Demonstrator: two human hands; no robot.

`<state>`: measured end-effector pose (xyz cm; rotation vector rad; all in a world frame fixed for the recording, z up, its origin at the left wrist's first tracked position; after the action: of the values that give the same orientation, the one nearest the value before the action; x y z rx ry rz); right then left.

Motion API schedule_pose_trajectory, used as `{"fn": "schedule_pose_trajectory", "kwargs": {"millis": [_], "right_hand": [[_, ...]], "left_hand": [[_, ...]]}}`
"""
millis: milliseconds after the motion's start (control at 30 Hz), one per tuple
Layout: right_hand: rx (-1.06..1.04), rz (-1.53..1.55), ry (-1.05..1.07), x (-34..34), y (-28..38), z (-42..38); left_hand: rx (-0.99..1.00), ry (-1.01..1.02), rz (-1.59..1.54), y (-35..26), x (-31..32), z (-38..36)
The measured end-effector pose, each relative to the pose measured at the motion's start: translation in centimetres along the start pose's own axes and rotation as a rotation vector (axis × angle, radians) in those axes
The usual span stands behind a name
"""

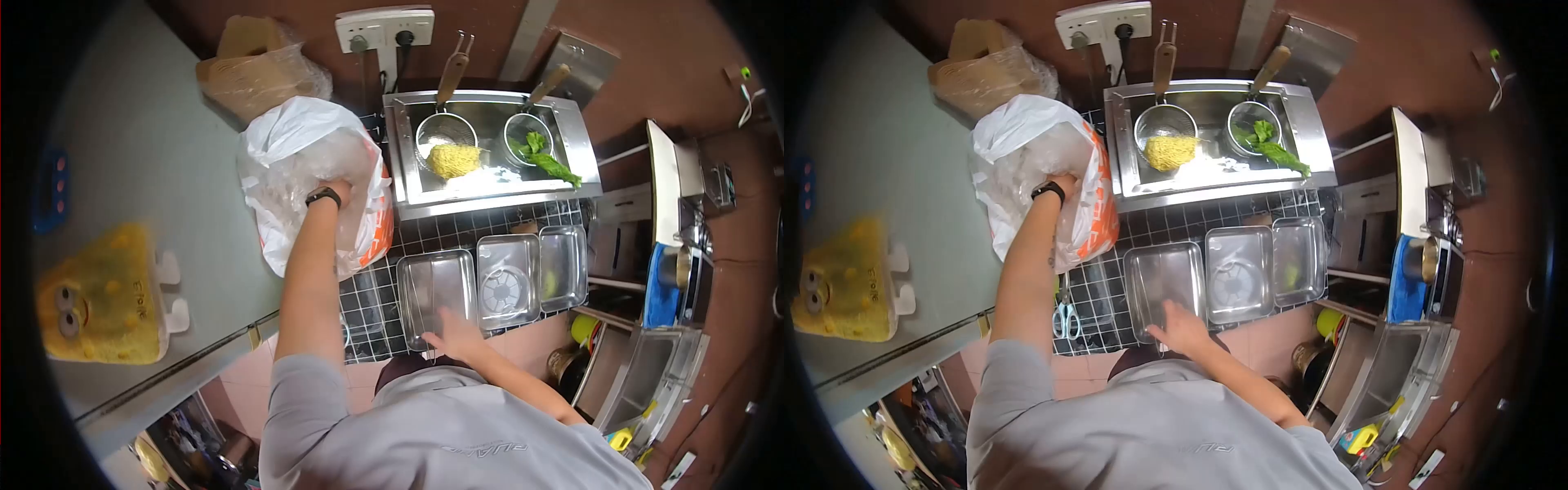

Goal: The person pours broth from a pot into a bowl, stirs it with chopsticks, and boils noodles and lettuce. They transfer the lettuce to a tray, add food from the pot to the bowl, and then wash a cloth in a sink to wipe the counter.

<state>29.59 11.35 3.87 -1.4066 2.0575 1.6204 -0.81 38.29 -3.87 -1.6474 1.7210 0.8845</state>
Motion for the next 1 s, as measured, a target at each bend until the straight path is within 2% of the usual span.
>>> {"fn": "schedule_pose_trajectory", "kwargs": {"millis": [33,100,167,233,267,333,500,567,600,667,767,833,967,1000], "right_hand": [[0.051,-0.033,0.067,1.3,-0.3,0.7],[0.111,-0.044,0.124,3.1,-0.9,1.1],[0.191,-0.027,0.196,4.4,-2.2,1.5],[0.193,-0.006,0.156,5.1,-3.7,1.4],[0.180,0.004,0.131,5.3,-4.1,1.5],[0.130,0.037,0.073,5.0,-3.9,1.7],[0.055,0.021,0.046,4.0,-0.6,1.5],[0.132,0.010,0.117,6.2,-2.5,2.1],[0.127,0.019,0.117,7.3,-3.2,2.2],[0.147,0.021,0.078,8.1,-5.1,2.1],[0.170,0.051,0.080,6.1,-4.9,0.8],[0.171,0.104,0.057,3.0,-3.6,-0.9],[0.129,0.148,-0.003,-0.7,-5.3,-4.9],[0.204,0.271,-0.023,-3.8,-4.1,-6.6]], "left_hand": [[0.010,0.001,0.014,0.7,0.9,1.0],[0.203,0.004,-0.012,0.7,2.2,1.9],[0.449,-0.037,0.409,-0.7,0.6,-1.6],[0.251,-0.226,0.028,2.2,-2.8,-4.7],[0.260,-0.234,0.035,1.6,-4.4,-7.5],[0.169,-0.462,0.049,0.7,-11.1,-14.0],[0.137,-0.614,0.073,-1.5,-18.0,-21.4],[0.274,-0.717,-0.071,-3.6,-19.7,-23.7],[0.272,-0.714,-0.062,-4.7,-19.6,-23.8],[0.532,-0.940,-0.178,-9.0,-21.0,-25.5],[0.625,-0.957,-0.181,-15.2,-22.1,-24.1],[0.657,-1.042,-0.083,-18.4,-22.1,-22.2],[0.563,-0.970,0.048,-19.7,-23.0,-16.7],[0.532,-0.965,0.040,-19.2,-23.6,-15.7]]}}
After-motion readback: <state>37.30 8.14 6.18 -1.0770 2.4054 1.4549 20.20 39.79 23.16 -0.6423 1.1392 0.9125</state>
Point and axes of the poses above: each hand's wrist, its own z-axis towards the middle knuckle, its own x-axis out of the palm, y = z × x, the point moved 10 cm from there along z, towards the middle knuckle, and after that the axes turned 9 degrees about z, right-handed, at the moved point
